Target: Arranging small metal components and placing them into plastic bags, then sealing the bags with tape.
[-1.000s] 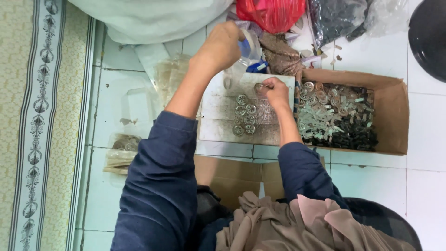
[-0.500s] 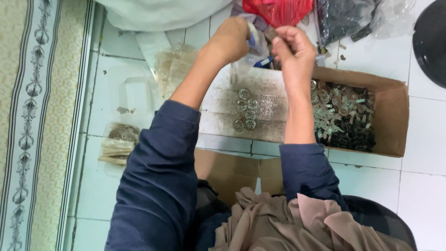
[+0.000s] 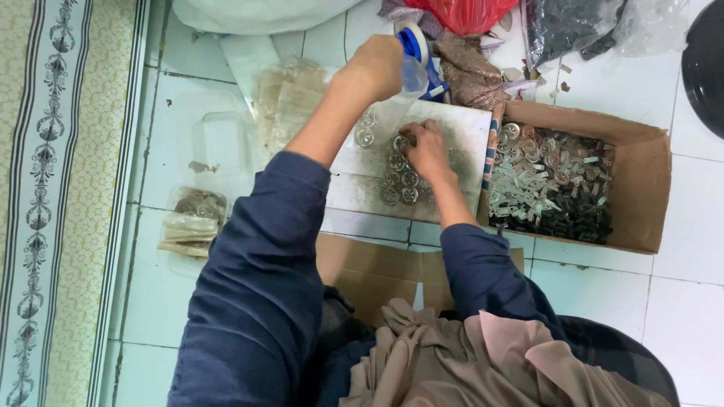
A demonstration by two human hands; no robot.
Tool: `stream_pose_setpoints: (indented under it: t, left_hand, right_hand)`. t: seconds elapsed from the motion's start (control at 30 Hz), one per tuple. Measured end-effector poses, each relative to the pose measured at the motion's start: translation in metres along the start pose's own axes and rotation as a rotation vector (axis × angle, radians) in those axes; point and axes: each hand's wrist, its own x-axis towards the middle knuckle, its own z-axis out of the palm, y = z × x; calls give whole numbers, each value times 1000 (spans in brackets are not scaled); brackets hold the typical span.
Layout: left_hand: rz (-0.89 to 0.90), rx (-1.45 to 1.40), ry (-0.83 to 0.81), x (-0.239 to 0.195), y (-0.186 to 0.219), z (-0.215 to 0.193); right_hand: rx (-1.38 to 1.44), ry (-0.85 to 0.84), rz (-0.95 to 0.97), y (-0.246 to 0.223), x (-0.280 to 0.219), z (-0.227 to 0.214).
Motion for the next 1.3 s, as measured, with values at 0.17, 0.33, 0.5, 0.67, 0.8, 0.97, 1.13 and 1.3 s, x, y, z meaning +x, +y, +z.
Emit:
stream_pose_setpoints:
  t: [0.17, 0.33, 0.5, 0.67, 0.8, 0.97, 1.13, 1.3]
  left_hand:
    - [112, -80, 42, -44, 11, -58]
    - [112, -150, 48, -49, 22, -63]
    - [59, -185, -14, -18, 13, -24]
    - [114, -104, 43, -28, 17, -36]
    - [155, -74, 46, -60, 29, -66]
    - [84, -78, -26, -49, 37, -52]
    - [61, 3, -100, 0, 12, 16]
    - [132, -126, 13, -32, 25, -40]
  right_hand:
    - [249, -19, 212, -19, 1, -35]
    - [765, 339, 248, -80, -14, -124]
    - [756, 474, -246, -132, -34, -166]
    - [672, 379, -192, -138, -39, -159]
    - [622, 399, -37, -80, -12, -139]
    - [229, -91, 210, -35, -11, -74]
    - [5, -287, 367, -52, -31, -53]
    - [-166, -285, 330, -33, -18, -33]
